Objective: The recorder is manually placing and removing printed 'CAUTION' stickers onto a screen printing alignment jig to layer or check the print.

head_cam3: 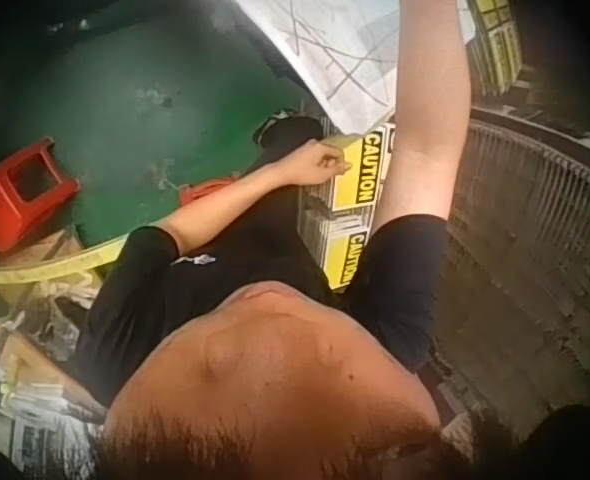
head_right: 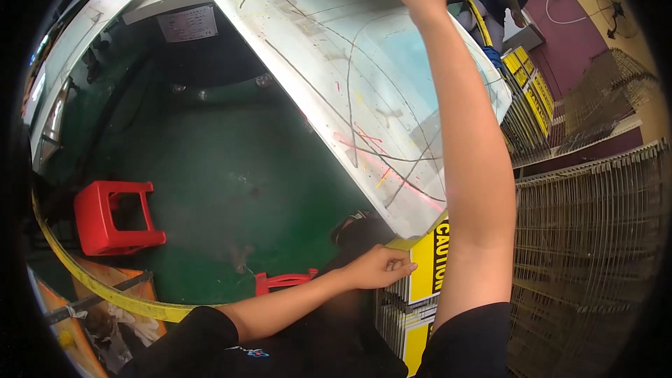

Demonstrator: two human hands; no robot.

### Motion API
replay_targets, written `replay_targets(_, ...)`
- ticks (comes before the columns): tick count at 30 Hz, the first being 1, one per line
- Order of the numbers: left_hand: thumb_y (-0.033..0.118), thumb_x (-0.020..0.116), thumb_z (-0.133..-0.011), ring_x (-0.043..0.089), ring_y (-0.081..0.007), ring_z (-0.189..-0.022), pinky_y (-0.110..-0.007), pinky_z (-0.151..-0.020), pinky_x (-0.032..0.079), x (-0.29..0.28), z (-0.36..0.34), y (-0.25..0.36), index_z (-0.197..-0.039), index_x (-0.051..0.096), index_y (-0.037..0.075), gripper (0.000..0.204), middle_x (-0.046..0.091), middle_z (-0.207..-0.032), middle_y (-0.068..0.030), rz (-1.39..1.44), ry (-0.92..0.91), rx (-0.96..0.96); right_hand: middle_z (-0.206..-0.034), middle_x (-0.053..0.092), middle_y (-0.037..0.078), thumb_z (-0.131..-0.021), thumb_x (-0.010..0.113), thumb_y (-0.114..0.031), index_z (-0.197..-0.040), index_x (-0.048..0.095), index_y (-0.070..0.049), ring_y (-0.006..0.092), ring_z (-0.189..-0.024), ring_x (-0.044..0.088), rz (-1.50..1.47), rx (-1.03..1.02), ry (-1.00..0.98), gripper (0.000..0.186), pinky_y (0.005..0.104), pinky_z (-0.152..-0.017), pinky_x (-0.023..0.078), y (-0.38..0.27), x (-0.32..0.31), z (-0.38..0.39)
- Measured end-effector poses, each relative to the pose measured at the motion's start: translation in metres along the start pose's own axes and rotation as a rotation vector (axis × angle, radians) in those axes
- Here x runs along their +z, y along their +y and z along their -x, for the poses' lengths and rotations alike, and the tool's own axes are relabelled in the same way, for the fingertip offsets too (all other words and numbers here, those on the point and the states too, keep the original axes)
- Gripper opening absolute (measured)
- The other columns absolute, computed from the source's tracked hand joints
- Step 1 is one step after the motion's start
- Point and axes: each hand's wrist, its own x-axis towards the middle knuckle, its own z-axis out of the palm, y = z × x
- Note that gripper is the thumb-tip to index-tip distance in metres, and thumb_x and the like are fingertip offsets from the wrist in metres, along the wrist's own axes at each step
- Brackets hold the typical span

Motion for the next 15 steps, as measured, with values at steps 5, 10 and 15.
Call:
replay_targets(5, 0.024, 0.063, -0.095, 0.045, -0.009, -0.048, -0.029, -0.048, 0.037, 0.005, 0.001, -0.003, -0.081, 0.065, 0.003, 0.025, 0.051, -0.052, -0.003, -0.004, -0.023, 0.008, -0.101, 0.065, 0.004, -0.099, 0.051, -0.008, -0.117, 0.07, -0.011, 0.0115, -0.078, 0.056, 0.121, -0.067, -0.04, 0.026, 0.0242, -0.07, 0.044, -0.03, -0.094, 0.038)
replay_targets(10, 0.017, 0.067, -0.091, 0.056, -0.0058, -0.056, -0.024, -0.054, 0.045, 0.012, 0.008, 0.002, -0.106, 0.068, 0.003, 0.021, 0.068, -0.075, -0.005, -0.008, 0.051, 0.121, -0.092, 0.059, 0.002, -0.095, 0.051, 0.006, -0.119, 0.068, -0.006, 0.0094, -0.072, 0.046, 0.359, -0.034, 0.014, 0.032, 0.0218, -0.065, 0.039, -0.064, -0.195, 0.198)
replay_targets(15, 0.032, 0.066, -0.093, 0.067, -0.0232, -0.098, -0.031, -0.077, 0.056, 0.039, 0.019, 0.022, -0.149, 0.031, 0.006, 0.071, 0.057, -0.125, -0.0179, 0.402, 0.04, 0.219, -0.102, 0.059, 0.01, -0.088, 0.05, 0.014, -0.112, 0.069, -0.002, 0.0195, -0.088, 0.056, 0.506, 0.157, 0.132, 0.035, 0.0268, -0.072, 0.045, -0.116, -0.252, 0.375)
